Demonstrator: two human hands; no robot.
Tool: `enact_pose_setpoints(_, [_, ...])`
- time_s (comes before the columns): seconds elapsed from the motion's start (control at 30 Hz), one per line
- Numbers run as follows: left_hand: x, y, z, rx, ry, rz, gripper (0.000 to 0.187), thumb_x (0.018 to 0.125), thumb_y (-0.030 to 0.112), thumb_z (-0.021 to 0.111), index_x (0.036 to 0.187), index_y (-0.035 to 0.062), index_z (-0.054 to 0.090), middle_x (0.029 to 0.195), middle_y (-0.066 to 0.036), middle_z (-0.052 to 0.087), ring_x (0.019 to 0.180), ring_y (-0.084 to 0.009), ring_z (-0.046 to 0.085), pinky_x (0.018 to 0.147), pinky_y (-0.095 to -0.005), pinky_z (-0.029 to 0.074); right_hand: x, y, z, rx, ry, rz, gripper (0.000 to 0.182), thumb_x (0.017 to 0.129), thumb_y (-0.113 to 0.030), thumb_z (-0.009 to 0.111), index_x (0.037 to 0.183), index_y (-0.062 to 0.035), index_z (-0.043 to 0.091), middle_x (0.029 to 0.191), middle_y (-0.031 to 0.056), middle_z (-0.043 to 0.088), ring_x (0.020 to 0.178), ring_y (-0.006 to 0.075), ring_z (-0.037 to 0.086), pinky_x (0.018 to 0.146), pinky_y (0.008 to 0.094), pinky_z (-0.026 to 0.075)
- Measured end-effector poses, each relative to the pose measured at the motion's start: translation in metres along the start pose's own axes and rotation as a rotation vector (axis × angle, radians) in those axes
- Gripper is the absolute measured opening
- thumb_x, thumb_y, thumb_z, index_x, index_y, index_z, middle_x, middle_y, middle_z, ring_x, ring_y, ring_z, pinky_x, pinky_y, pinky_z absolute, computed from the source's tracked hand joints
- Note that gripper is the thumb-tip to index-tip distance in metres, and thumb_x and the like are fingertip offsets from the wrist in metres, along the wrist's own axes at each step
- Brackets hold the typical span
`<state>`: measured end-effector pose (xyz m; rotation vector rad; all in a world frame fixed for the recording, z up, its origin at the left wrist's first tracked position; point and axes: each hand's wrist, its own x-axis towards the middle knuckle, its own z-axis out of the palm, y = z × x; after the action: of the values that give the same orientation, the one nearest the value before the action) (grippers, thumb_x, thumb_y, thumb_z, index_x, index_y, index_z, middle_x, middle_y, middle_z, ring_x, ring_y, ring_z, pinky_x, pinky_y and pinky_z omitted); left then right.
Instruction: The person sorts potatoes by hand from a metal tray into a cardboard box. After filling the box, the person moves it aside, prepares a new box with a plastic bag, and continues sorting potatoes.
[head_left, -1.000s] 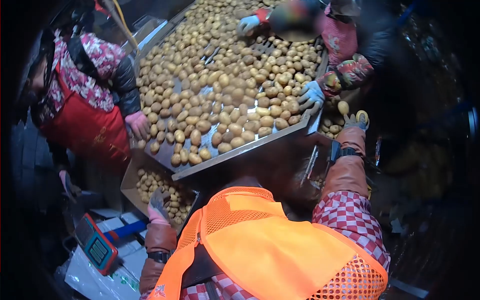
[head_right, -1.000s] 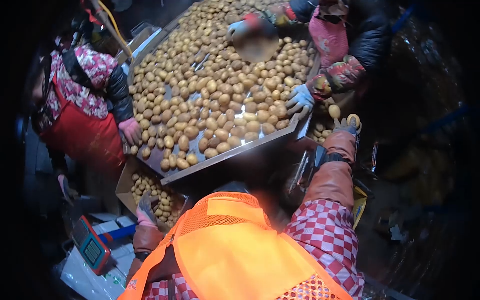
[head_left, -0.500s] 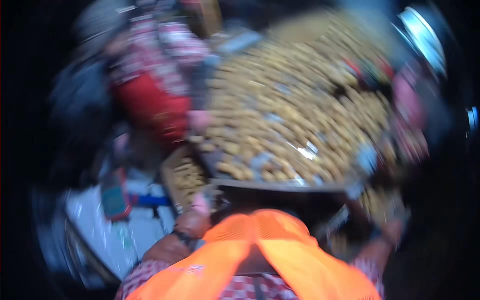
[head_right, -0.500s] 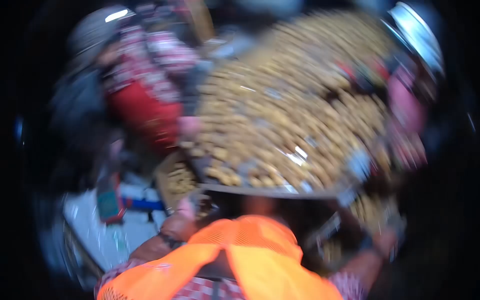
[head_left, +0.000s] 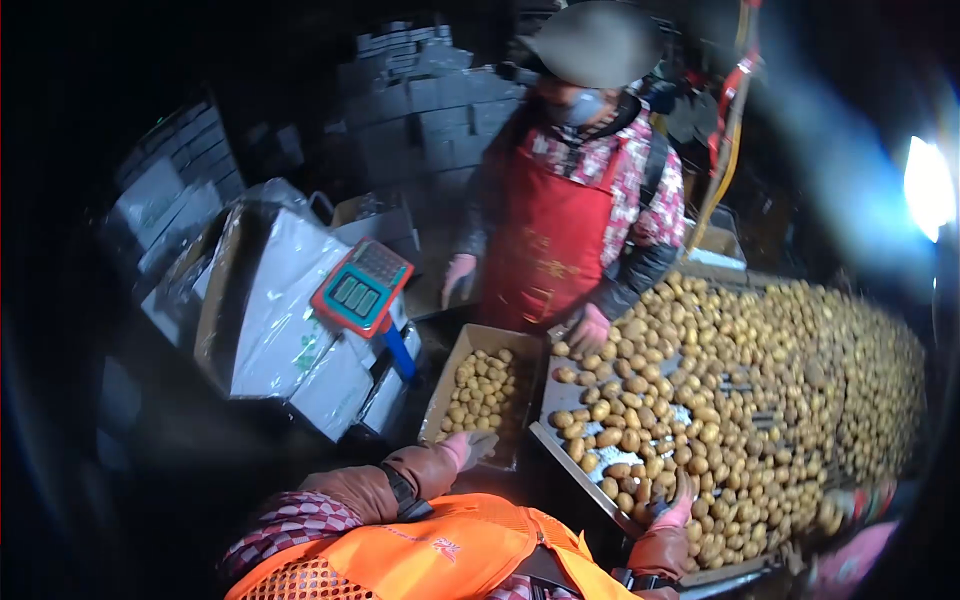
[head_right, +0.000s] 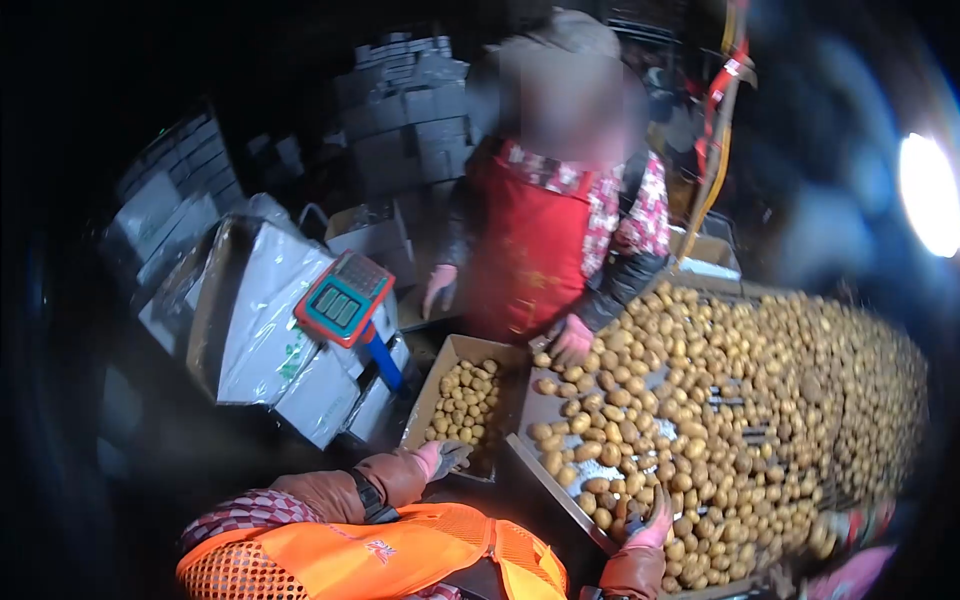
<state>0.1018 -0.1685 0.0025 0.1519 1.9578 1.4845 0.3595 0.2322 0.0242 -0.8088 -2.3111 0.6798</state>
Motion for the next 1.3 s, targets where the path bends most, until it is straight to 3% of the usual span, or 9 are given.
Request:
enact_pose_setpoints(0.1, [0.024,-0.062,-0.041,-0.327,0.01,0.055,0.041,0.099,0.022,0.062,0.133,0.0002,0.055,0.118,-0.009,0.068,0.101,-0.0174,0.065,0.089,-0.0309,0.049,0.015,-0.015,0.045,-0.448,-0.174,-0.02,0.083,0.076,-0.051,0.074,0.145,-0.0148,0.048,0.15,0.025,0.039,0.138,0.0487,0.035,0.115,0.0575,0.028])
enact_pose_setpoints(0.2, [0.01,-0.058,-0.084,-0.485,0.114,0.069,0.033,0.097,0.02,0.064,0.127,0.0048,0.063,0.115,-0.007,0.069,0.098,-0.0148,0.062,0.087,-0.0331,0.049,0.004,-0.054,0.049,-0.531,-0.435,0.196,0.092,0.076,-0.058,0.072,0.153,-0.0232,0.036,0.158,0.0261,0.025,0.148,0.0463,0.017,0.121,0.0553,0.015])
enact_pose_setpoints(0.27, [0.018,-0.072,-0.112,-0.528,0.222,0.016,0.028,0.096,0.022,0.066,0.12,0.0074,0.068,0.109,-0.005,0.071,0.096,-0.0139,0.061,0.085,-0.034,0.049,0.011,-0.068,0.057,-0.644,-0.474,0.397,0.09,0.078,-0.043,0.076,0.154,-0.0317,0.03,0.162,0.0149,0.024,0.15,0.0365,0.019,0.121,0.0552,0.016])
enact_pose_setpoints(0.43, [0.003,-0.071,-0.165,-0.419,0.227,-0.127,0.029,0.092,0.011,0.067,0.12,0.0062,0.068,0.113,-0.007,0.071,0.105,-0.0162,0.064,0.089,-0.0335,0.051,0.019,-0.096,0.082,-0.759,-0.415,0.346,0.089,0.079,-0.042,0.075,0.154,-0.0316,0.03,0.162,0.0146,0.024,0.15,0.0362,0.019,0.121,0.0554,0.016])
enact_pose_setpoints(0.47, [-0.001,-0.078,-0.166,-0.005,0.231,0.128,0.029,0.093,0.007,0.064,0.121,0.0053,0.067,0.114,-0.009,0.071,0.105,-0.0168,0.065,0.09,-0.0333,0.051,0.022,-0.103,0.088,-0.768,-0.411,0.333,0.089,0.079,-0.042,0.075,0.154,-0.0316,0.03,0.162,0.0145,0.024,0.15,0.0361,0.019,0.121,0.0554,0.016])
enact_pose_setpoints(0.67, [-0.003,-0.083,-0.177,-0.187,0.251,0.115,0.03,0.092,0.013,0.066,0.12,0.0049,0.067,0.116,-0.01,0.071,0.106,-0.0187,0.066,0.093,-0.0347,0.05,0.033,-0.119,0.105,-0.799,-0.413,0.27,0.087,0.08,-0.04,0.074,0.154,-0.0314,0.03,0.162,0.0141,0.024,0.151,0.0358,0.019,0.121,0.0555,0.016])
enact_pose_setpoints(0.83, [0.008,-0.109,-0.167,0.164,0.335,0.182,0.028,0.092,0.019,0.067,0.119,0.0115,0.069,0.114,-0.01,0.072,0.104,-0.0209,0.067,0.093,-0.0338,0.051,0.037,-0.113,0.109,-0.784,-0.419,0.227,0.086,0.081,-0.039,0.073,0.154,-0.0313,0.03,0.162,0.0138,0.024,0.151,0.0355,0.019,0.121,0.0556,0.016])
enact_pose_setpoints(1.03, [0.003,-0.091,-0.131,-0.106,0.238,0.032,0.03,0.093,0.026,0.067,0.122,0.0209,0.069,0.111,-0.011,0.071,0.1,-0.0254,0.066,0.09,-0.0325,0.05,0.042,-0.092,0.101,-0.735,-0.438,0.204,0.084,0.082,-0.037,0.072,0.154,-0.0311,0.03,0.162,0.0135,0.024,0.151,0.0351,0.018,0.121,0.0558,0.015])
enact_pose_setpoints(1.3, [0.003,-0.091,-0.089,0.367,0.256,-0.003,0.035,0.094,0.036,0.065,0.125,0.0207,0.067,0.114,-0.012,0.07,0.104,-0.0267,0.065,0.091,-0.0353,0.048,0.054,-0.048,0.085,-0.696,-0.415,0.179,0.082,0.084,-0.036,0.07,0.154,-0.0309,0.03,0.163,0.013,0.024,0.151,0.0347,0.018,0.121,0.056,0.015])
